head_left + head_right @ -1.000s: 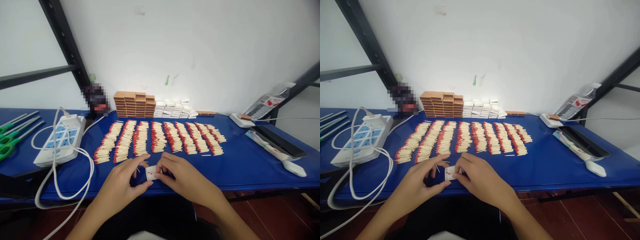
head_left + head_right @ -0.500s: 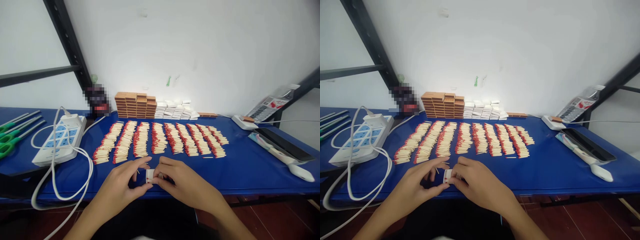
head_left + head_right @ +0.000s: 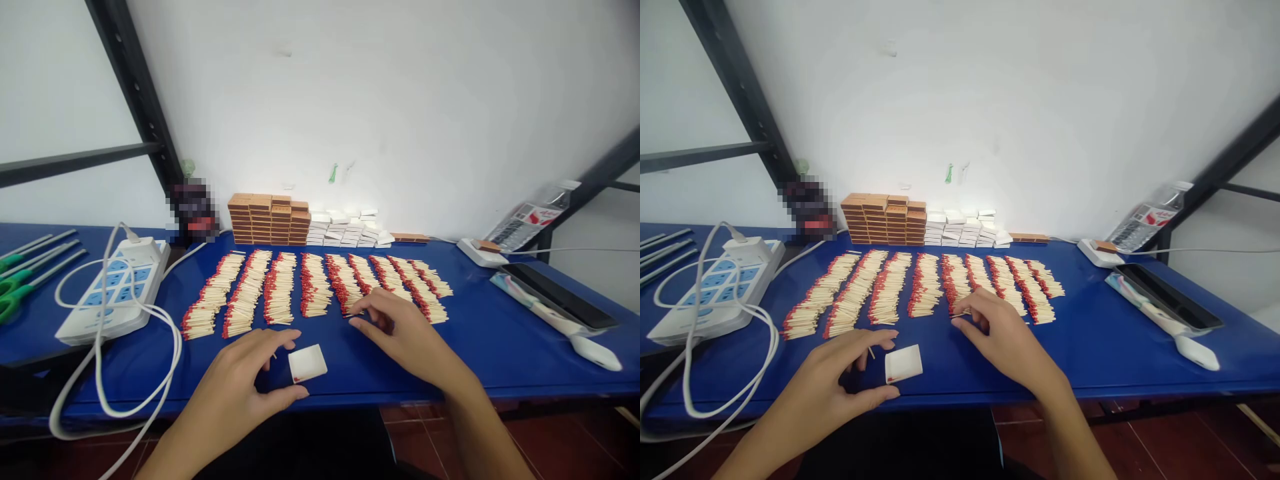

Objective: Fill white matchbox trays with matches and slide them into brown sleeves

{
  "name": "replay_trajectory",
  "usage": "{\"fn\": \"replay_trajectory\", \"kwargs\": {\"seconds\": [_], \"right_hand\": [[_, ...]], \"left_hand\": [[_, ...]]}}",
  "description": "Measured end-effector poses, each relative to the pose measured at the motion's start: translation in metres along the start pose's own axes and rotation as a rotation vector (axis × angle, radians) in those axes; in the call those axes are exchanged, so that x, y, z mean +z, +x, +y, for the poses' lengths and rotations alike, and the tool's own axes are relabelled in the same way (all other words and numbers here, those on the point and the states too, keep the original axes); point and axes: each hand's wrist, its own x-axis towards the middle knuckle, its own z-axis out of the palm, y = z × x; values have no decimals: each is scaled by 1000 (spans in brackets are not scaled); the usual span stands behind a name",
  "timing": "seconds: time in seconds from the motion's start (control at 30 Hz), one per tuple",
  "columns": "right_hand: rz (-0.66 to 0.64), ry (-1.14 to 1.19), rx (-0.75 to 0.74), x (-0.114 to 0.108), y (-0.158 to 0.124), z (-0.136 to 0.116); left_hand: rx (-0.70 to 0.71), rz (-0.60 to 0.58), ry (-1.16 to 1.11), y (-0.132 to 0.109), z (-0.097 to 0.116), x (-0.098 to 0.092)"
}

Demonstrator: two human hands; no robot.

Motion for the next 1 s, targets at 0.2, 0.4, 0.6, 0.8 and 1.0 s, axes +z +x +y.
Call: {"fn": "replay_trajectory", "kwargs": {"seconds": [0.2, 0.4, 0.6, 0.8, 1.0], "right_hand": [[-52, -63, 52, -4, -3, 20], [7, -102, 89, 1, -2, 24], [6, -119, 61, 3, -3, 30], [27, -87, 5, 4, -5, 17], [-73, -56, -95, 21, -12, -25]], "left_hand": [[28, -20, 38, 5, 2, 1], [43, -12, 29, 5, 3, 1], [33, -32, 29, 4, 5, -1], [23, -42, 34, 5, 6, -1], [53, -3, 16, 4, 4, 0]]}}
